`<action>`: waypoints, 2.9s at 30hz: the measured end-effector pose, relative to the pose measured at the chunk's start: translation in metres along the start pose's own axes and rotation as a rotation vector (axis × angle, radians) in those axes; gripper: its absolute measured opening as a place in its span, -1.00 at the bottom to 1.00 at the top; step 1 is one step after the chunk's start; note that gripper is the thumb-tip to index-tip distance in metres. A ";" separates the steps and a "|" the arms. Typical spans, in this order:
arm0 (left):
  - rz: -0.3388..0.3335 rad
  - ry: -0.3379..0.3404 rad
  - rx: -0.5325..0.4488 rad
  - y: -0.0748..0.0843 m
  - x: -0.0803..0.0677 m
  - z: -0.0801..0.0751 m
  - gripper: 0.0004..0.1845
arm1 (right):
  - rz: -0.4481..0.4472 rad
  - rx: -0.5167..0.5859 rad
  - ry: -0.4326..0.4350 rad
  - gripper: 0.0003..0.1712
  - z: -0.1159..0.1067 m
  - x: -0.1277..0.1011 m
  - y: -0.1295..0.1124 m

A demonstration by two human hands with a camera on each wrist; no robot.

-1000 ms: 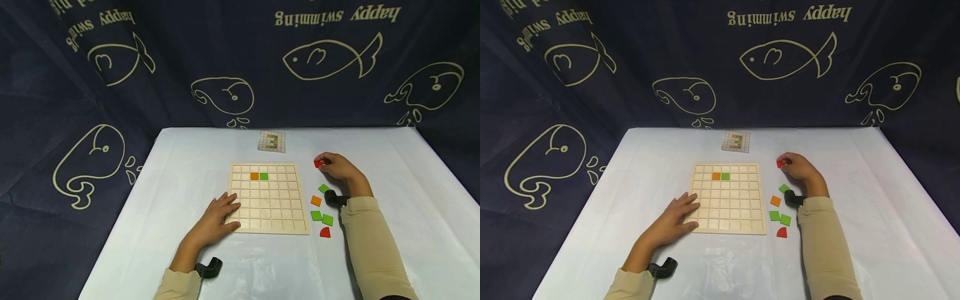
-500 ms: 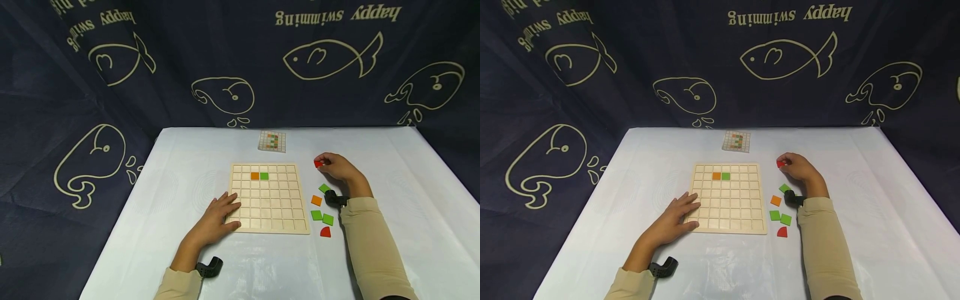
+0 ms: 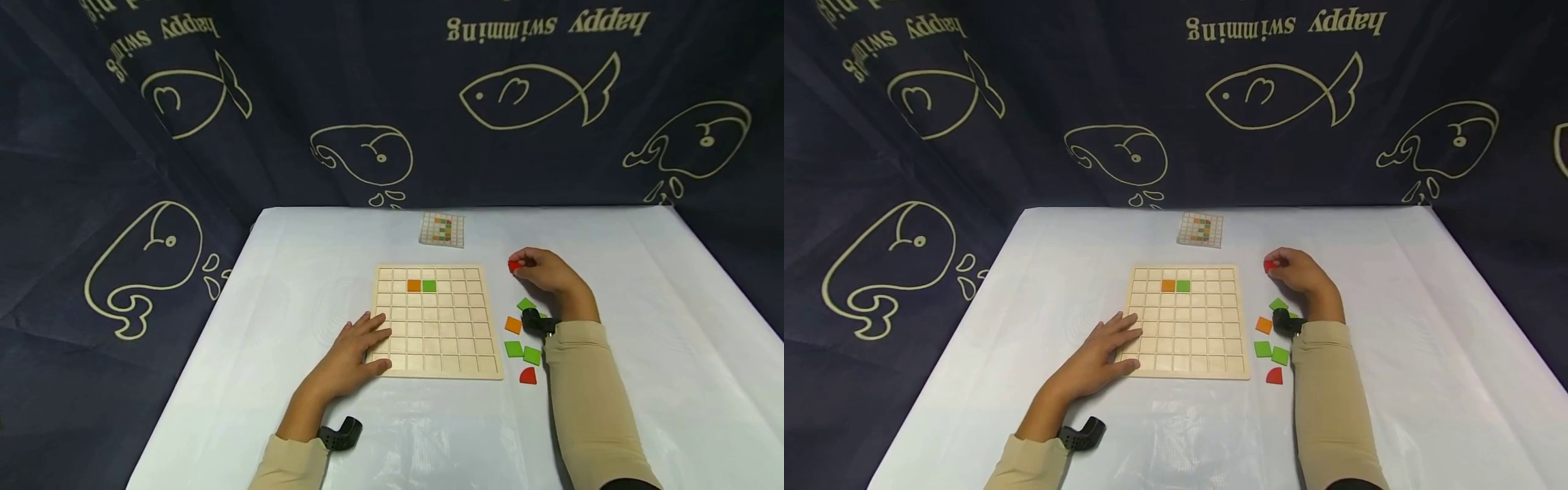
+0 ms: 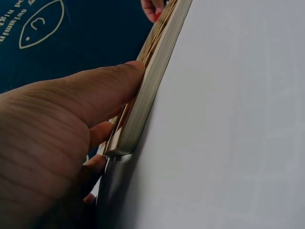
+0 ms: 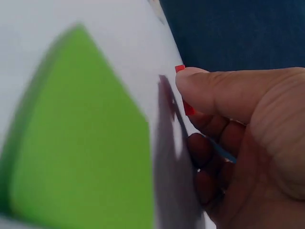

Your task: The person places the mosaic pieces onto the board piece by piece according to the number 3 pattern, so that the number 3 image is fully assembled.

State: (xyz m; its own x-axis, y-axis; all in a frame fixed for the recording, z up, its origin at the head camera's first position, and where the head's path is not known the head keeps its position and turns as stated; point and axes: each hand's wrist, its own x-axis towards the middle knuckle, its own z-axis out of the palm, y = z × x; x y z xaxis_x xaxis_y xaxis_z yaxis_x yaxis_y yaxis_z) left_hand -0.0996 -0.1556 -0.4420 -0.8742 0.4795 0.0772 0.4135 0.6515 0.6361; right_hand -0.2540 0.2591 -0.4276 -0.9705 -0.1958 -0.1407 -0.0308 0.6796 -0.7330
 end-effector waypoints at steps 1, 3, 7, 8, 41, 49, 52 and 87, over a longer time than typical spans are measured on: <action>0.001 0.003 0.000 0.000 0.000 0.000 -0.40 | 0.001 0.001 0.002 -0.69 0.000 0.000 -0.002; 0.003 0.007 -0.003 -0.001 0.000 0.001 -0.40 | 0.005 0.001 0.001 -0.70 0.000 -0.002 -0.006; 0.000 -0.001 -0.002 0.000 0.000 0.001 -0.40 | 0.008 -0.015 -0.009 -0.73 0.000 -0.008 -0.020; -0.001 -0.002 -0.002 0.000 0.000 0.001 -0.40 | -0.004 -0.022 -0.012 -0.73 0.000 -0.009 -0.023; 0.005 0.009 0.002 -0.002 -0.002 -0.001 -0.40 | -0.167 0.095 -0.184 -0.78 0.069 -0.003 -0.095; 0.015 0.012 0.005 -0.002 -0.001 -0.002 -0.39 | -0.173 0.111 -0.173 -0.83 0.085 0.000 -0.095; 0.019 0.008 0.003 -0.002 0.000 -0.002 -0.39 | -0.168 0.085 -0.154 -0.82 0.087 -0.001 -0.096; 0.000 0.004 0.007 0.002 0.000 -0.002 -0.40 | -0.196 -0.003 -0.113 -0.77 0.096 -0.007 -0.095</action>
State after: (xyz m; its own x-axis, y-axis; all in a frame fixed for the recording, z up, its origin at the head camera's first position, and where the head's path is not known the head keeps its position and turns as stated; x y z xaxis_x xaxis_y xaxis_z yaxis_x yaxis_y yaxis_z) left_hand -0.0990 -0.1557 -0.4392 -0.8751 0.4772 0.0809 0.4156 0.6553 0.6307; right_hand -0.2218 0.1280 -0.4204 -0.9131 -0.4019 -0.0692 -0.2172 0.6229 -0.7515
